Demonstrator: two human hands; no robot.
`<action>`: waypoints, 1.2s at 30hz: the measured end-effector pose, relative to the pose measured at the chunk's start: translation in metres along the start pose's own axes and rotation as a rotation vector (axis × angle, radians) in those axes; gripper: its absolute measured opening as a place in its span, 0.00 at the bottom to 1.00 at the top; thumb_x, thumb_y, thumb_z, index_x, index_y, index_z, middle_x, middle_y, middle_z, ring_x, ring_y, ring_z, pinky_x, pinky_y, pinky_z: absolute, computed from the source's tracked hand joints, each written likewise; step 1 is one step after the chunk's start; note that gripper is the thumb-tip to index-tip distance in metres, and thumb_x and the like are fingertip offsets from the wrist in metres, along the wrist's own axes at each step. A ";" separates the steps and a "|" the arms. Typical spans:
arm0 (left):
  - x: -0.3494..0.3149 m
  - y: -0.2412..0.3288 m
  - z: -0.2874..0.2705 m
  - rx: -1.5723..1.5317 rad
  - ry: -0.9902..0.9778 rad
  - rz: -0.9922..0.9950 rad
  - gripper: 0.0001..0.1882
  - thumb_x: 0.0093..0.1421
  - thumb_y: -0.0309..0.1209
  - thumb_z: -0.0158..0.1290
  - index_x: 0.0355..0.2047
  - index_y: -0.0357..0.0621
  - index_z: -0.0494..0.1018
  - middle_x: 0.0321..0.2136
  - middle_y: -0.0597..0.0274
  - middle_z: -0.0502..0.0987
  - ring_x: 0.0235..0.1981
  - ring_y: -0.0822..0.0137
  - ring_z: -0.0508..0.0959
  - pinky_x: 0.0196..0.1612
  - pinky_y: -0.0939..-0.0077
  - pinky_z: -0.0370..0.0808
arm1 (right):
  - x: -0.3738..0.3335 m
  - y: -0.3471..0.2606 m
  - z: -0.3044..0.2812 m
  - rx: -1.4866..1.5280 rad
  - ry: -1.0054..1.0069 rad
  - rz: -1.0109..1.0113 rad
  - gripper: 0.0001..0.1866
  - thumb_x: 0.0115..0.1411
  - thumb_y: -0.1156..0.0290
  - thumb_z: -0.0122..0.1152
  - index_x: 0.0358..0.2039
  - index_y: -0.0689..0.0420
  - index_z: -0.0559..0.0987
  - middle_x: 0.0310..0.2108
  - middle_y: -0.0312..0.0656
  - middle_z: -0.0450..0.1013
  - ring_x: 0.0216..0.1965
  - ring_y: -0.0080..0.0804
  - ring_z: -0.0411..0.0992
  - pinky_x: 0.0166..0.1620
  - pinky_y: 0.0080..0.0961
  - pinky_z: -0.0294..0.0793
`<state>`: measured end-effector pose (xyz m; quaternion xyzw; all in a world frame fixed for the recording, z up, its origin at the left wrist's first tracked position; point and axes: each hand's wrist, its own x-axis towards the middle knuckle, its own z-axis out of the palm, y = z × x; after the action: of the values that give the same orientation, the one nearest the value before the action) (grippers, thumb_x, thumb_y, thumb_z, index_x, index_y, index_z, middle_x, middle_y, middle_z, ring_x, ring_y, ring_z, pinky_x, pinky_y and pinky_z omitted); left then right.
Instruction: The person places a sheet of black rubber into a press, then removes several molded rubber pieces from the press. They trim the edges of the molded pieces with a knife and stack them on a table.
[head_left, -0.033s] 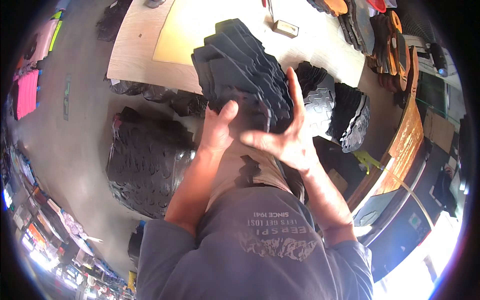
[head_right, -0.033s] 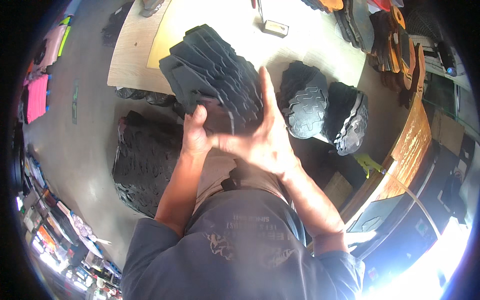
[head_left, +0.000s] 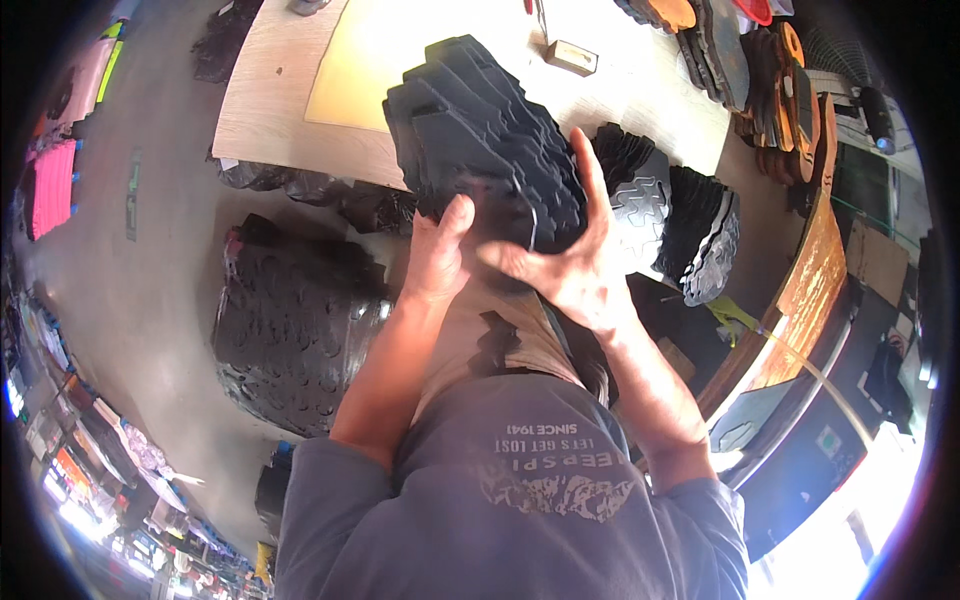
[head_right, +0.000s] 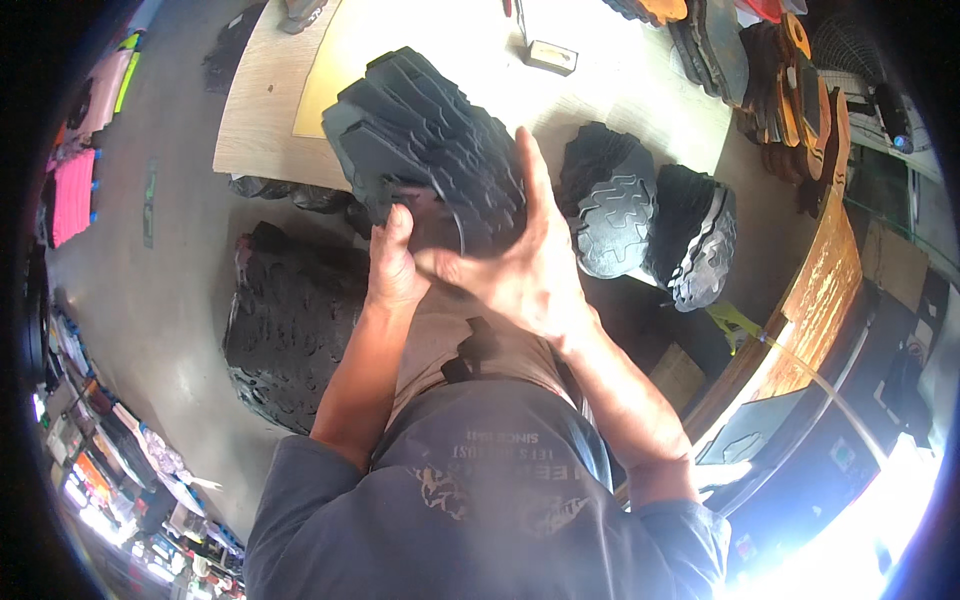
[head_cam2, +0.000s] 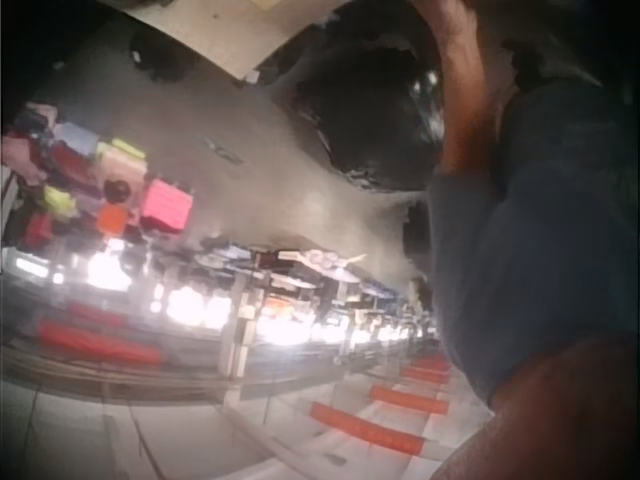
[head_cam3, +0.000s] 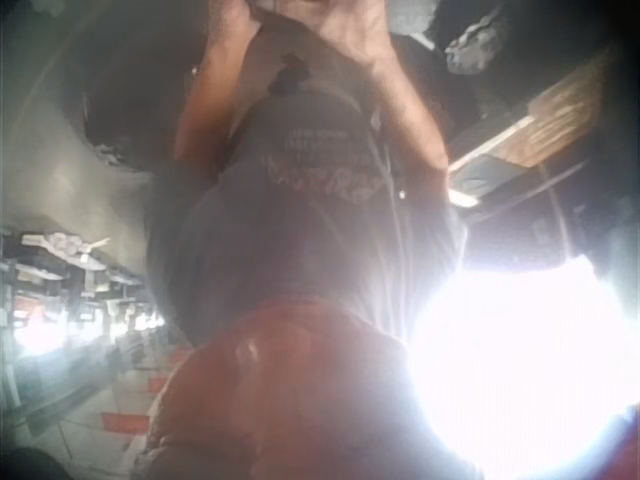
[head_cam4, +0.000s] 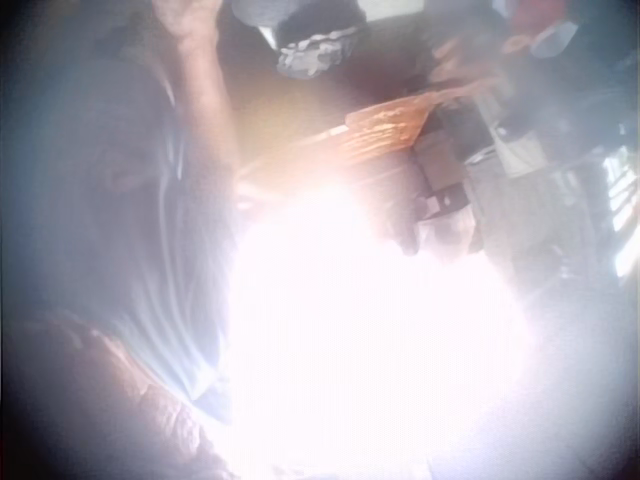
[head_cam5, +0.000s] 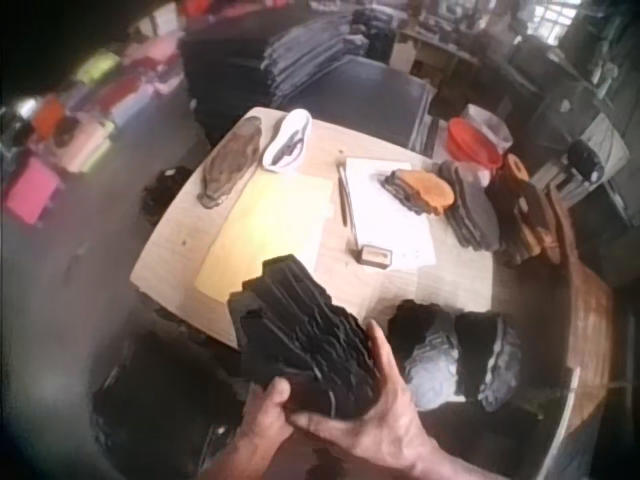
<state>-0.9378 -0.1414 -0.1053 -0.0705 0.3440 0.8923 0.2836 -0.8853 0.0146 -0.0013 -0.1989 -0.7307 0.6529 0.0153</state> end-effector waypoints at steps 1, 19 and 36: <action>0.007 -0.005 -0.001 -0.056 -0.060 0.039 0.29 0.68 0.36 0.63 0.65 0.38 0.68 0.59 0.60 0.75 0.59 0.66 0.75 0.64 0.65 0.72 | 0.012 -0.001 0.003 -0.021 0.041 0.055 0.70 0.42 0.64 0.89 0.76 0.66 0.50 0.67 0.53 0.67 0.67 0.39 0.67 0.71 0.34 0.64; 0.137 0.084 -0.040 1.661 -0.546 0.620 0.76 0.38 0.39 0.81 0.79 0.47 0.39 0.77 0.42 0.47 0.78 0.45 0.50 0.79 0.51 0.50 | 0.144 0.059 -0.027 -0.959 -0.358 -0.408 0.57 0.47 0.74 0.78 0.75 0.57 0.55 0.56 0.60 0.72 0.58 0.58 0.73 0.63 0.47 0.76; 0.150 0.069 -0.038 1.856 -0.571 0.536 0.64 0.42 0.47 0.77 0.75 0.50 0.51 0.64 0.47 0.67 0.70 0.43 0.63 0.78 0.44 0.51 | 0.139 0.103 -0.044 -0.741 -0.259 -0.435 0.87 0.31 0.61 0.93 0.79 0.56 0.34 0.77 0.60 0.48 0.77 0.55 0.51 0.75 0.47 0.57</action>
<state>-1.1028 -0.1396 -0.1425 0.4743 0.8267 0.2895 0.0882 -0.9730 0.1065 -0.1270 0.0506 -0.9360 0.3483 -0.0114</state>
